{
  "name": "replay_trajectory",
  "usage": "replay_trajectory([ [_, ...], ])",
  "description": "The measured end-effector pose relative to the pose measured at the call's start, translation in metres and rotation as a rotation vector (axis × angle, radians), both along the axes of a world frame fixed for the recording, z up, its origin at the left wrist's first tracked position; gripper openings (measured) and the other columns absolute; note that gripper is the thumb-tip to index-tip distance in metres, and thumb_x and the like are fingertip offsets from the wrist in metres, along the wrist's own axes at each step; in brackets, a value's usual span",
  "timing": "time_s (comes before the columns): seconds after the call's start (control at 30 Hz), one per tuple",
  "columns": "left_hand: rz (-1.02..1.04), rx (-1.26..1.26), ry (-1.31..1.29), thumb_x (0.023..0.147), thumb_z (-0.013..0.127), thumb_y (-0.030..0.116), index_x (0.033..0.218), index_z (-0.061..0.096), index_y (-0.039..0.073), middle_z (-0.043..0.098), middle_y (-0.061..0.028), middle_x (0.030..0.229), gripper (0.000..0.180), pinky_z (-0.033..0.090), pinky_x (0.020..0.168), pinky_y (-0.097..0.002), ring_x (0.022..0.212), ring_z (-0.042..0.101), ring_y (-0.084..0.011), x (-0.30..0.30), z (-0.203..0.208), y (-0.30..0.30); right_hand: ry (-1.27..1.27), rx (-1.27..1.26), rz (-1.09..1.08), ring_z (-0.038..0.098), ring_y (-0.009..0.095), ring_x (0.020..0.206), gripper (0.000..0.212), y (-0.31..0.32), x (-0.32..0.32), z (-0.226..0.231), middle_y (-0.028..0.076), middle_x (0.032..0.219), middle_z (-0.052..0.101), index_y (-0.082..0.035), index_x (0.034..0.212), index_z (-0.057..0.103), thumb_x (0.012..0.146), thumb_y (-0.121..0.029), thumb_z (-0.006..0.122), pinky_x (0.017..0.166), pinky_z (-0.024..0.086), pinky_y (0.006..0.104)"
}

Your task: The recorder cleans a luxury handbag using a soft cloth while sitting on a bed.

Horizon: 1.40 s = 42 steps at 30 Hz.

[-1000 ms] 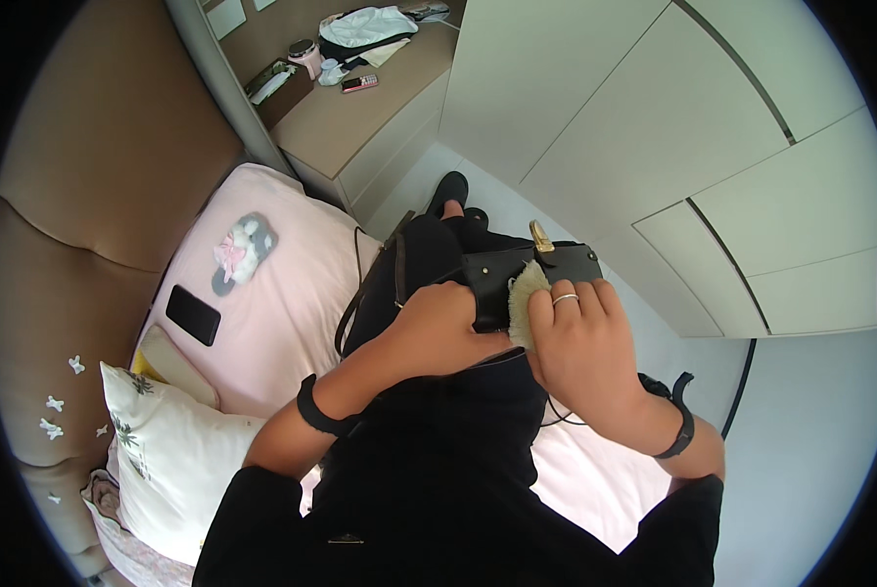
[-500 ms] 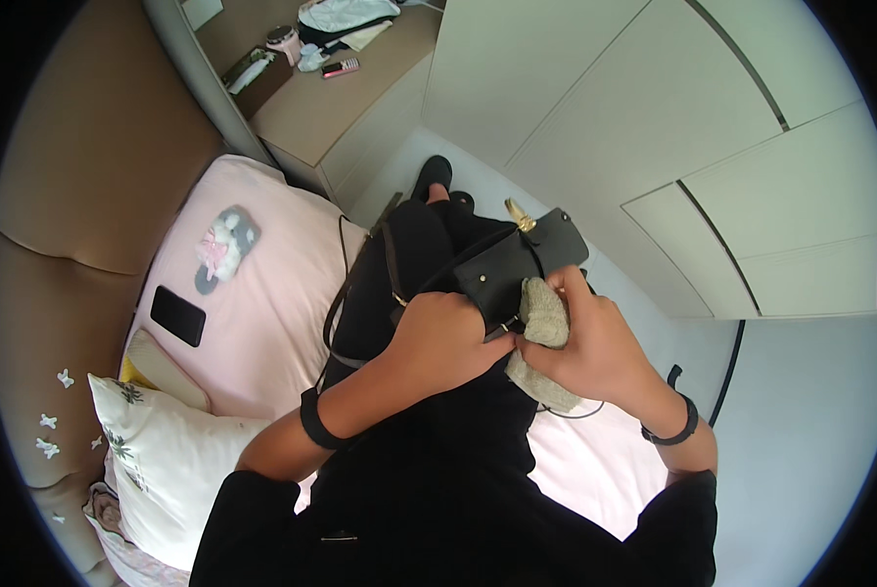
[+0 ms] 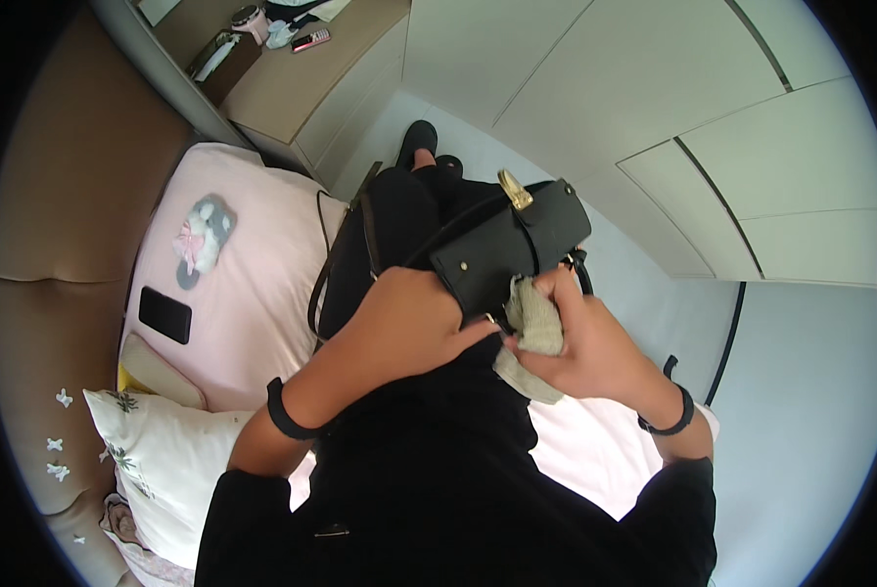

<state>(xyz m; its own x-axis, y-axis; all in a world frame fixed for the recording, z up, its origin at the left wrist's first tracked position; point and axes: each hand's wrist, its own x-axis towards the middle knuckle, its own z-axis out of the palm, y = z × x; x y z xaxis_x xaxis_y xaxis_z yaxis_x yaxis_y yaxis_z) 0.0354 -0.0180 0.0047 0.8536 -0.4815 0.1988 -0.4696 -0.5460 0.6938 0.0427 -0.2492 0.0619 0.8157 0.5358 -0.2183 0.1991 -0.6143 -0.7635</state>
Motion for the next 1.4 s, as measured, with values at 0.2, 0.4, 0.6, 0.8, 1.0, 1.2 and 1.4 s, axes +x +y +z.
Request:
replay_trajectory([
  [0.2, 0.090, -0.063, 0.041, 0.082, 0.078, 0.032, 0.082, 0.070, 0.000, 0.066, -0.0133, 0.065, 0.032, 0.053, 0.059, -0.0405, 0.063, 0.066, -0.0346, 0.008, 0.006, 0.009, -0.289, -0.114, 0.279, 0.064, 0.040, 0.098, 0.052, -0.055, 0.003, -0.020, 0.015, 0.103, 0.066, -0.007, 0.107, 0.047, 0.070, -0.007, 0.083, 0.085, 0.051, 0.0462],
  [0.4, 0.103, -0.122, 0.178, 0.081, 0.079, 0.031, 0.084, 0.070, 0.000, 0.068, -0.0143, 0.074, 0.033, 0.053, 0.069, -0.0414, 0.076, 0.067, -0.0357, 0.013, 0.020, 0.012, -0.474, 0.049, 0.286, 0.065, 0.039, 0.098, 0.057, -0.076, 0.007, -0.027, 0.013, 0.101, 0.067, -0.011, 0.104, 0.045, 0.066, -0.009, 0.087, 0.092, 0.051, 0.0484],
  [0.6, 0.181, -0.088, 0.034, 0.073, 0.086, 0.025, 0.075, 0.067, 0.004, 0.066, -0.0116, 0.077, 0.029, 0.046, 0.070, -0.0393, 0.076, 0.062, -0.0316, -0.002, 0.057, 0.034, -0.453, 0.202, 0.268, 0.069, 0.036, 0.087, 0.058, -0.065, -0.007, -0.008, 0.011, 0.088, 0.069, -0.013, 0.098, 0.047, 0.063, -0.010, 0.092, 0.090, 0.052, 0.0498],
  [0.8, -0.009, -0.258, -0.134, 0.079, 0.082, 0.039, 0.109, 0.060, 0.005, 0.058, -0.0079, 0.079, 0.050, 0.044, 0.071, -0.0393, 0.074, 0.058, -0.0288, -0.033, 0.063, -0.043, -0.395, 0.384, 0.122, 0.069, 0.034, 0.093, 0.038, -0.053, -0.017, -0.011, 0.012, 0.097, 0.070, -0.005, 0.074, 0.057, 0.061, -0.014, 0.092, 0.095, 0.053, 0.0491],
  [1.0, -0.084, -0.405, 0.125, 0.085, 0.080, 0.039, 0.124, 0.051, 0.000, 0.059, -0.0055, 0.065, 0.063, 0.046, 0.055, -0.0336, 0.053, 0.060, -0.0229, -0.038, 0.055, -0.079, -0.700, 0.113, 0.000, 0.070, 0.035, 0.101, 0.034, -0.073, -0.041, -0.017, 0.012, 0.100, 0.070, -0.006, 0.081, 0.060, 0.065, -0.015, 0.089, 0.105, 0.047, 0.0539],
  [1.2, -0.126, -0.402, 0.304, 0.088, 0.079, 0.032, 0.126, 0.053, 0.002, 0.056, -0.0035, 0.059, 0.055, 0.043, 0.048, -0.0303, 0.049, 0.058, -0.0193, -0.053, 0.053, -0.086, -0.898, 0.186, -0.321, 0.070, 0.030, 0.099, 0.031, -0.075, -0.017, -0.063, 0.021, 0.110, 0.068, 0.001, 0.098, 0.060, 0.077, -0.001, 0.083, 0.108, 0.044, 0.0514],
  [1.4, -0.100, -0.322, 0.209, 0.092, 0.073, 0.021, 0.128, 0.060, 0.002, 0.056, -0.0037, 0.055, 0.043, 0.042, 0.049, -0.0324, 0.047, 0.056, -0.0219, -0.052, 0.043, -0.084, -0.772, 0.345, -0.476, 0.069, 0.025, 0.098, 0.031, -0.071, -0.023, -0.070, 0.023, 0.112, 0.068, 0.002, 0.099, 0.061, 0.078, 0.001, 0.083, 0.085, 0.056, 0.0347],
])
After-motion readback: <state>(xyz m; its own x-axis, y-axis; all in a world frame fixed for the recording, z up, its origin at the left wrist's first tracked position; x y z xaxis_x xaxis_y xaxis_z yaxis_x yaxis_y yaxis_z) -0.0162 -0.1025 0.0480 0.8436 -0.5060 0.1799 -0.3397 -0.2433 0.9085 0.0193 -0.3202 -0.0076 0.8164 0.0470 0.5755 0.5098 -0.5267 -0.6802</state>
